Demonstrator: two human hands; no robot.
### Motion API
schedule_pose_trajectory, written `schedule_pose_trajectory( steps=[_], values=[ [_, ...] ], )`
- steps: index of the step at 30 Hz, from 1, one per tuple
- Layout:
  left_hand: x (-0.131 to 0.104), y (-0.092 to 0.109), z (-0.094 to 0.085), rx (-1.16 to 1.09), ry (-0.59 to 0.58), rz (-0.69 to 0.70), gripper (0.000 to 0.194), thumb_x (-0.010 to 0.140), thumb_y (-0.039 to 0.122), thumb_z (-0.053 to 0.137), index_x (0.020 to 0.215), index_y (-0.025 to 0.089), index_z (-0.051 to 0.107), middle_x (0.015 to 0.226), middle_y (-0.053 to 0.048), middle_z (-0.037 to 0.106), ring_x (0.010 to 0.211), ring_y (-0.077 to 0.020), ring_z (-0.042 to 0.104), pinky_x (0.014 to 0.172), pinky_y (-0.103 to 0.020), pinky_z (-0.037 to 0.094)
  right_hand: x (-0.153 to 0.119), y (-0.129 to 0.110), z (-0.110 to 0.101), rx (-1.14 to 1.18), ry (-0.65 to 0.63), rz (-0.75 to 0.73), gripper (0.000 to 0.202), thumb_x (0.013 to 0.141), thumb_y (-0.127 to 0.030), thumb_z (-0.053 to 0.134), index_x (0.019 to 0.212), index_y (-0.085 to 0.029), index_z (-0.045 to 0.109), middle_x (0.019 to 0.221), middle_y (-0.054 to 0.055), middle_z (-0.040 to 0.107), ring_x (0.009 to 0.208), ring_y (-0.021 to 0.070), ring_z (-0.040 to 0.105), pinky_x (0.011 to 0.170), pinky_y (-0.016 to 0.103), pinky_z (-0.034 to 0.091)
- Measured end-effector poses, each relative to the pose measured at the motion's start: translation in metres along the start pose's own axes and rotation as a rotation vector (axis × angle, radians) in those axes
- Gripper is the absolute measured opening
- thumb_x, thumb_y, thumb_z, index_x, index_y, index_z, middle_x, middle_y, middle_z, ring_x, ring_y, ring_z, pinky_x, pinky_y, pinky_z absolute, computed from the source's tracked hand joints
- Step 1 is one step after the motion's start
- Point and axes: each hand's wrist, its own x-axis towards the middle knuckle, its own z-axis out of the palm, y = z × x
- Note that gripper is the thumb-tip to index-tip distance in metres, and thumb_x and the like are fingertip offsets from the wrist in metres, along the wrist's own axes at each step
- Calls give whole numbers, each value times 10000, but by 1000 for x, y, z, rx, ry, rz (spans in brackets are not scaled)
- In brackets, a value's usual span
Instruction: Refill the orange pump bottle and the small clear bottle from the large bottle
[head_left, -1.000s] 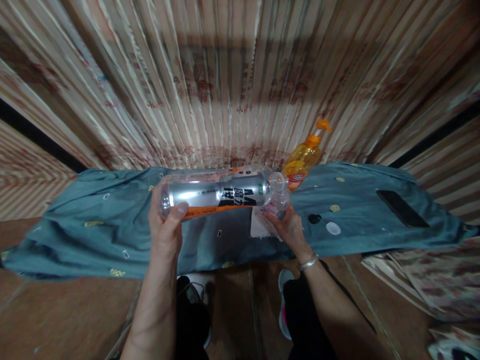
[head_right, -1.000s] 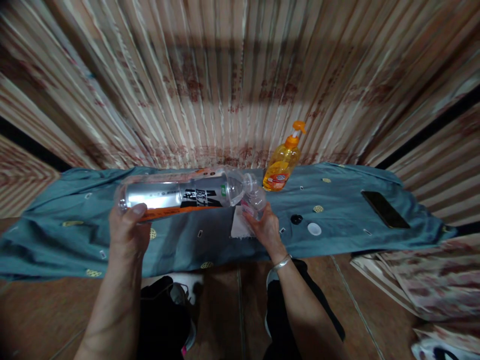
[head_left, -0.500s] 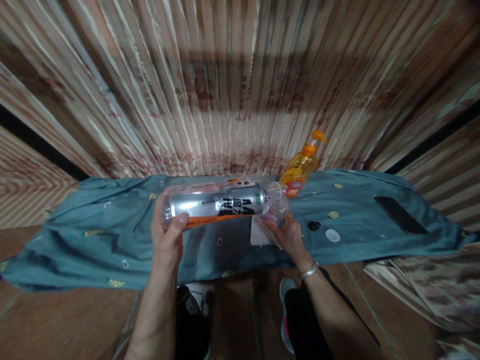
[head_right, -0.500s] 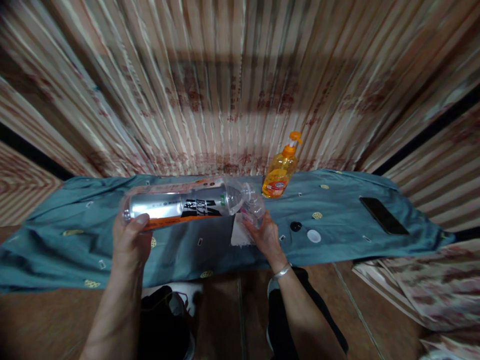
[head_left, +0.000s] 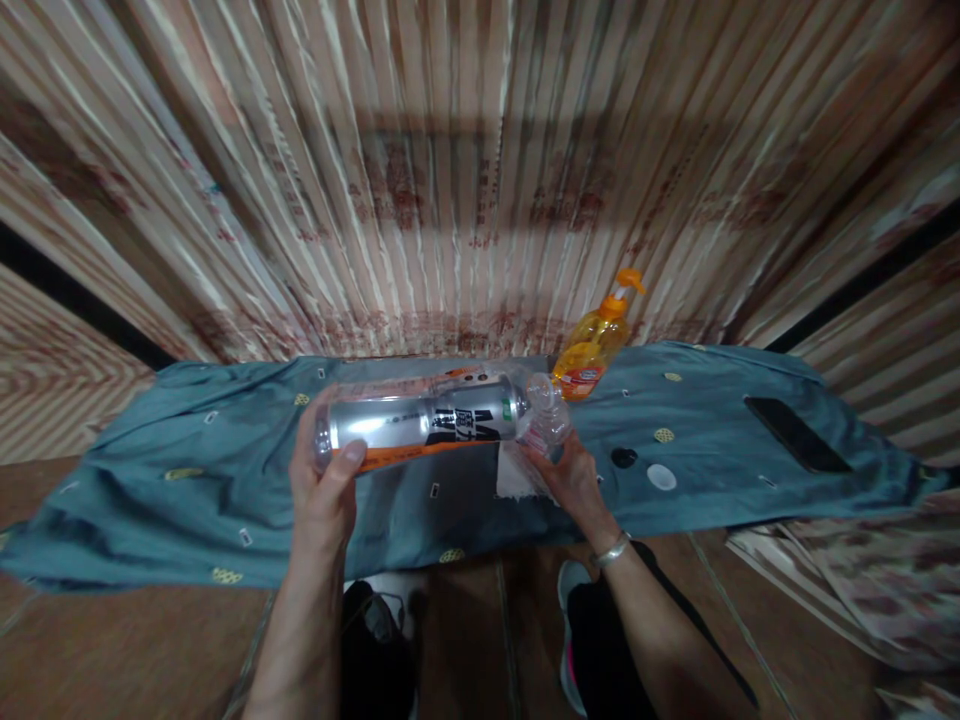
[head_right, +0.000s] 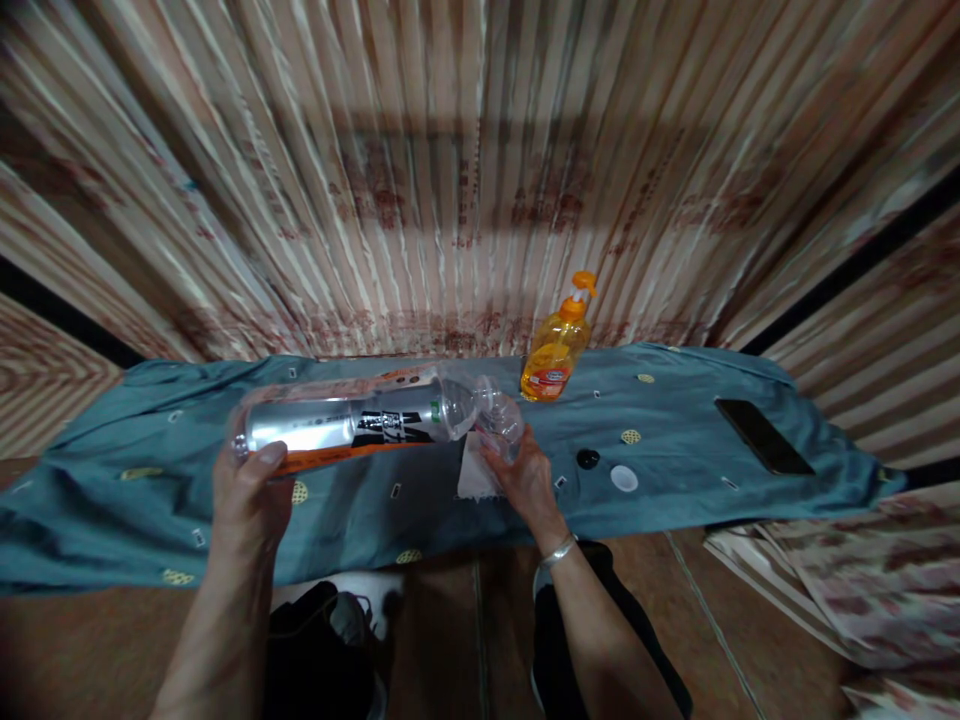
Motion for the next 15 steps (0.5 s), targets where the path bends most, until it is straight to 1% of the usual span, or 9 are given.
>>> schedule_pose_trajectory(
  steps=[3,5,7,10,12,15],
  values=[
    [-1,4,0,-45,34,-59,622,807,569,831,1351,303,689,1413,-107,702,1377,-390,646,1228,-570,514,0,1,1,-8,5,7,510,787,-609,783,1165,-283,677,994,158,831,964,439,808,857,659,653],
    [-2,8,2,-55,48,-64,616,792,569,842,1324,294,698,1411,-113,704,1386,-400,637,1235,-583,504,0,2,2,-15,13,-3,503,793,-585,781,1175,-275,675,1003,165,827,978,434,805,856,648,654],
    [-3,11,4,-59,35,-64,607,789,569,847,1308,289,703,1407,-114,708,1378,-400,644,1241,-590,496,0,4,2,-16,15,-22,507,792,-562,786,1191,-268,673,1037,171,828,1011,431,802,875,650,651],
    [-5,16,5,-40,25,-60,623,784,609,842,1298,286,704,1403,-109,710,1354,-393,658,1244,-585,489,1,5,2,-17,10,-21,513,788,-550,800,1194,-263,673,1080,171,832,1038,423,803,911,652,647],
    [-6,19,6,-25,44,-69,648,757,635,851,1278,278,707,1387,-101,714,1346,-390,657,1249,-575,480,1,5,2,-20,7,-12,495,790,-529,804,1187,-263,677,1080,166,834,1030,413,807,908,635,653],
    [-8,23,10,-45,86,-98,658,702,627,888,1227,270,716,1341,-87,724,1330,-382,657,1253,-557,469,1,4,1,-11,-7,-7,462,802,-490,793,1190,-265,684,1073,155,836,1030,407,812,899,623,660]
  ],
)
